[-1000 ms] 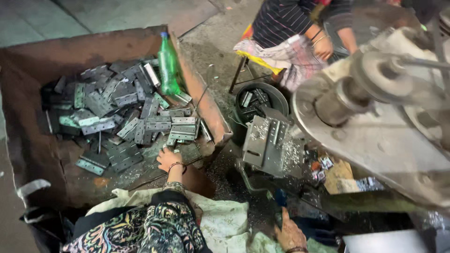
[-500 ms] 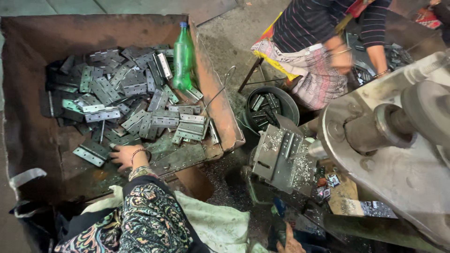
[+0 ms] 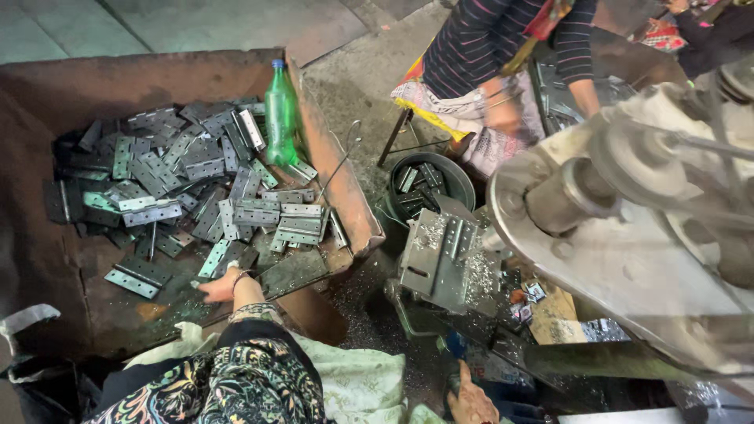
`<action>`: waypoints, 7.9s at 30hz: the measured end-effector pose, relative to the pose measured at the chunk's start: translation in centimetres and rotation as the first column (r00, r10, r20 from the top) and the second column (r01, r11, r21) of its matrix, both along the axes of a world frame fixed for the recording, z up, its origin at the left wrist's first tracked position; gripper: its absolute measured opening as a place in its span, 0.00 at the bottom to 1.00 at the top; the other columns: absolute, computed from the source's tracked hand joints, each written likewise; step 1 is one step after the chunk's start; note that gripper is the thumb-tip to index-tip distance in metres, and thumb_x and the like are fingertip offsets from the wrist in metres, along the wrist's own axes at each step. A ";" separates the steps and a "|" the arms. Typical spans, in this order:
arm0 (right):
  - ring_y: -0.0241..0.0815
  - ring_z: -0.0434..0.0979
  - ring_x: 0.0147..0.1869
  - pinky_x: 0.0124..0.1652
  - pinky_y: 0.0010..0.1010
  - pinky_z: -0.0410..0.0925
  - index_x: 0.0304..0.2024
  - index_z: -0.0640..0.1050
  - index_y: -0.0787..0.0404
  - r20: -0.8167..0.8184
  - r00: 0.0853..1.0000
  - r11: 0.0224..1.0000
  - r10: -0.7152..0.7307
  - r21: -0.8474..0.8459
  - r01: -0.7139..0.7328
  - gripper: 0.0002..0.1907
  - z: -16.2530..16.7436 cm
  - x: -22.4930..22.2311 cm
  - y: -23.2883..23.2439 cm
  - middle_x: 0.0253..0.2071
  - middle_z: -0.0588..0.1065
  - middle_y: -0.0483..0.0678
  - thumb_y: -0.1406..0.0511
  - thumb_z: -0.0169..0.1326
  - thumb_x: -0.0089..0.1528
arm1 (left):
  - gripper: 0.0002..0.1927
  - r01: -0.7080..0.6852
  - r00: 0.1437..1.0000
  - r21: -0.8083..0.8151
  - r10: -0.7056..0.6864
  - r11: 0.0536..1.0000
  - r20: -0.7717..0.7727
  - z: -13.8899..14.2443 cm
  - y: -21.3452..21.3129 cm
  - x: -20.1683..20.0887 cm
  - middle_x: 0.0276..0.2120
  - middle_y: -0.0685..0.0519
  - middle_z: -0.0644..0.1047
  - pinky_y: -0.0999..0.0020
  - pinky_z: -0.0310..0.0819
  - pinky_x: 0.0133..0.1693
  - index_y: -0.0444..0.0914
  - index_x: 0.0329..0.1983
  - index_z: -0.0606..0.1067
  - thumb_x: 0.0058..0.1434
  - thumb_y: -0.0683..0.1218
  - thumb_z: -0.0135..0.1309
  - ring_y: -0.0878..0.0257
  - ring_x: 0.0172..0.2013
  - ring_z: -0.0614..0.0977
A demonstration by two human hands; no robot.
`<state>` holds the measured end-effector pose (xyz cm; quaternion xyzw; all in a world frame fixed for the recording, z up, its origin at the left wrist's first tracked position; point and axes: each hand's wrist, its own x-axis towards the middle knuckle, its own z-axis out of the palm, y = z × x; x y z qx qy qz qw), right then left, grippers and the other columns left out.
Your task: The person repeatedly picks small metal brackets from a nearby bin, places them into a press machine, and operates the press with a foot pedal. After each press, the person removes the processed bracket and returns it to the bin. The cycle continues throughout the clip.
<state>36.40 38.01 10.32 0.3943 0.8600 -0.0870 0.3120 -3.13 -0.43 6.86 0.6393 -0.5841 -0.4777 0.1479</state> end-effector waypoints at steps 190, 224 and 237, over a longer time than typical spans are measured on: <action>0.58 0.60 0.70 0.65 0.58 0.54 0.65 0.70 0.58 -0.581 0.618 0.822 0.530 0.530 -0.208 0.27 1.6 -10.7 -1.9 0.67 0.63 0.56 0.69 0.52 0.61 | 0.25 0.528 -0.372 -0.694 -0.868 -0.490 0.330 10.3 24.1 15.7 0.65 0.51 0.69 0.45 0.57 0.63 0.41 0.60 0.74 0.60 0.52 0.53 0.46 0.67 0.62; 0.55 0.76 0.62 0.59 0.45 0.70 0.77 0.44 0.43 -0.198 0.977 0.996 -0.074 -0.056 0.064 0.44 -2.8 3.3 -4.9 0.63 0.69 0.55 0.56 0.51 0.64 | 0.16 0.257 -0.341 -0.443 -0.510 -0.859 0.790 6.9 30.5 17.0 0.57 0.45 0.74 0.26 0.45 0.65 0.41 0.46 0.82 0.65 0.49 0.46 0.42 0.66 0.63; 0.57 0.79 0.56 0.57 0.44 0.73 0.78 0.38 0.43 -0.229 0.972 0.997 -0.054 -0.064 0.040 0.51 -4.5 3.9 -4.6 0.59 0.72 0.61 0.57 0.53 0.61 | 0.18 0.335 -0.414 -0.432 -0.542 -0.838 0.731 7.4 30.0 15.2 0.64 0.52 0.69 0.28 0.43 0.65 0.44 0.54 0.78 0.67 0.50 0.43 0.45 0.69 0.58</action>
